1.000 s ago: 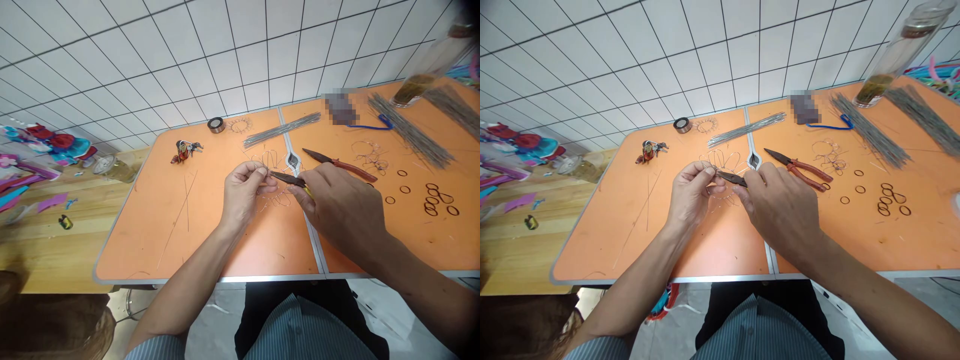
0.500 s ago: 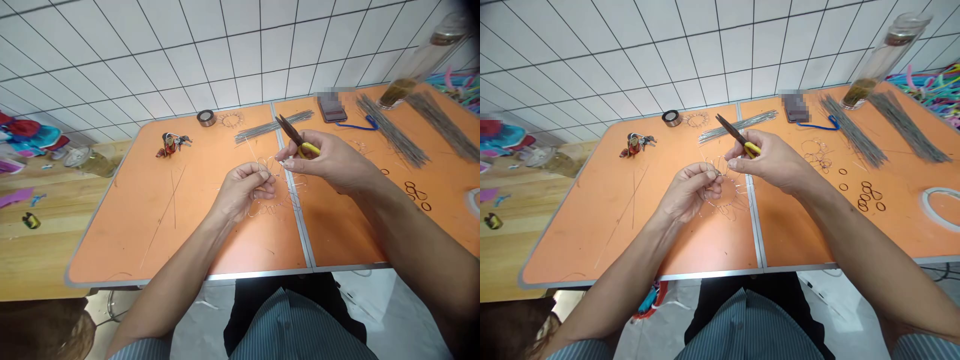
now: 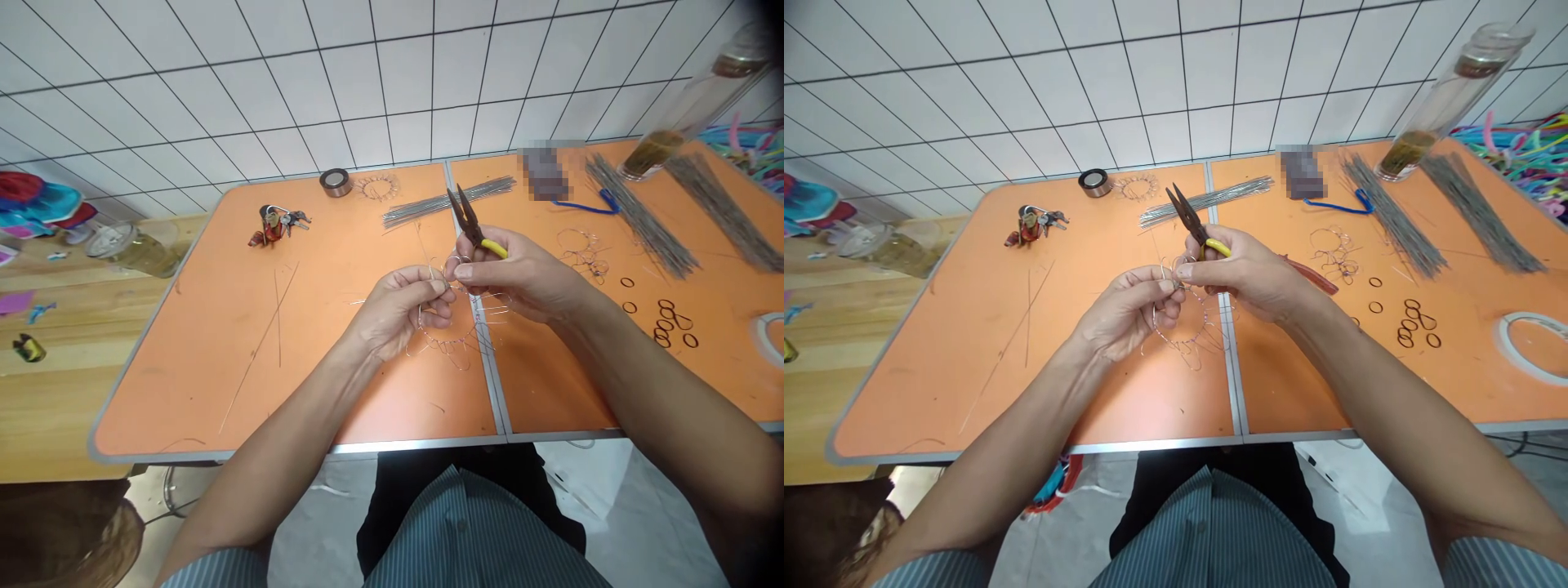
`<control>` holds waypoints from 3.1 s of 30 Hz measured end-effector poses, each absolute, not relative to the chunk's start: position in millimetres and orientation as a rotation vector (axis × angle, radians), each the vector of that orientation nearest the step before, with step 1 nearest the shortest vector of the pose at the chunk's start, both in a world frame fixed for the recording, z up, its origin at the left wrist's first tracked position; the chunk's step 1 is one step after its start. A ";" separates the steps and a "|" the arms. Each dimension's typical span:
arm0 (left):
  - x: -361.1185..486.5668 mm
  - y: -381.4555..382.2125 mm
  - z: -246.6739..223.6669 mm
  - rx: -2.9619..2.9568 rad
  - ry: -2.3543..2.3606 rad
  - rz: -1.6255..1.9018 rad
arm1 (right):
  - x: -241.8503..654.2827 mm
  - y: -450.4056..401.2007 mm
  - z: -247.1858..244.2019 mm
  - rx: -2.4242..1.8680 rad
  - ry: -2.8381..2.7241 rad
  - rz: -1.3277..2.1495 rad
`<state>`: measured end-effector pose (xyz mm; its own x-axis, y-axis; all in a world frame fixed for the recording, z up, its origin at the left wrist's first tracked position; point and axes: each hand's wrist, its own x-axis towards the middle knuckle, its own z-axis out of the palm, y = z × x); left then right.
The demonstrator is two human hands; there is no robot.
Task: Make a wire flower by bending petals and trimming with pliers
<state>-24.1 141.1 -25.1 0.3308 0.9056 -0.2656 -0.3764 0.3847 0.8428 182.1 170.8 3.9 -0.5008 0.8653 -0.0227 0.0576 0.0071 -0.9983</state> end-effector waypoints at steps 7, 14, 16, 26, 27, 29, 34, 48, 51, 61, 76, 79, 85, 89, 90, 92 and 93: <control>-24.1 141.0 -24.6 0.785 0.831 0.958 | 174.9 170.1 4.8 -0.993 -1.580 1.609; -24.2 139.4 -25.0 0.824 0.867 1.045 | 181.1 169.5 3.4 -1.076 -1.654 1.416; -24.2 139.0 -25.7 0.829 0.875 1.079 | 186.3 164.1 7.8 -1.234 -1.773 1.056; -22.4 138.0 -24.1 0.882 0.910 1.216 | 203.7 100.6 16.5 -1.422 -2.353 -0.381; -21.8 137.8 -23.7 0.888 0.912 1.226 | 202.1 97.0 16.2 -1.417 -2.378 -0.465; -20.9 137.0 -23.1 0.894 0.914 1.247 | 198.2 93.0 17.3 -1.391 -2.410 -0.581; -19.7 135.2 -23.3 0.953 0.926 1.286 | 190.2 94.2 25.0 -1.381 -2.407 -0.600; -18.6 131.8 -22.4 1.049 0.979 1.299 | 181.1 94.6 37.7 -1.446 -2.455 -0.639; -17.8 131.1 -22.0 1.063 0.985 1.306 | 180.0 95.0 42.0 -1.458 -2.469 -0.600; -18.2 129.1 -22.4 1.096 0.999 1.325 | 174.2 95.6 50.2 -1.482 -2.496 -0.602; -16.4 127.7 -24.0 1.153 0.992 1.363 | 172.8 98.5 65.2 -1.448 -2.572 -0.467; -16.6 127.8 -24.7 1.163 0.987 1.371 | 172.8 101.2 63.5 -1.450 -2.581 -0.521; -18.1 128.6 -27.3 1.174 1.002 1.381 | 172.8 105.0 60.6 -1.475 -2.578 -0.525; -18.3 128.7 -27.9 1.162 0.991 1.396 | 172.8 104.7 62.5 -1.466 -2.582 -0.504; -18.3 128.6 -27.8 1.161 0.992 1.399 | 172.5 104.4 63.3 -1.461 -2.588 -0.505; -18.1 128.2 -27.5 1.163 1.003 1.406 | 171.9 104.0 64.7 -1.455 -2.599 -0.506; -18.1 128.0 -27.3 1.165 1.010 1.409 | 171.7 103.9 65.1 -1.455 -2.601 -0.504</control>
<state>-18.1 128.0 -27.3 -0.0295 0.9894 0.1425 -0.1828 -0.1454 0.9723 171.7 103.9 65.1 -0.5309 0.8059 0.2620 0.8455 0.4826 0.2287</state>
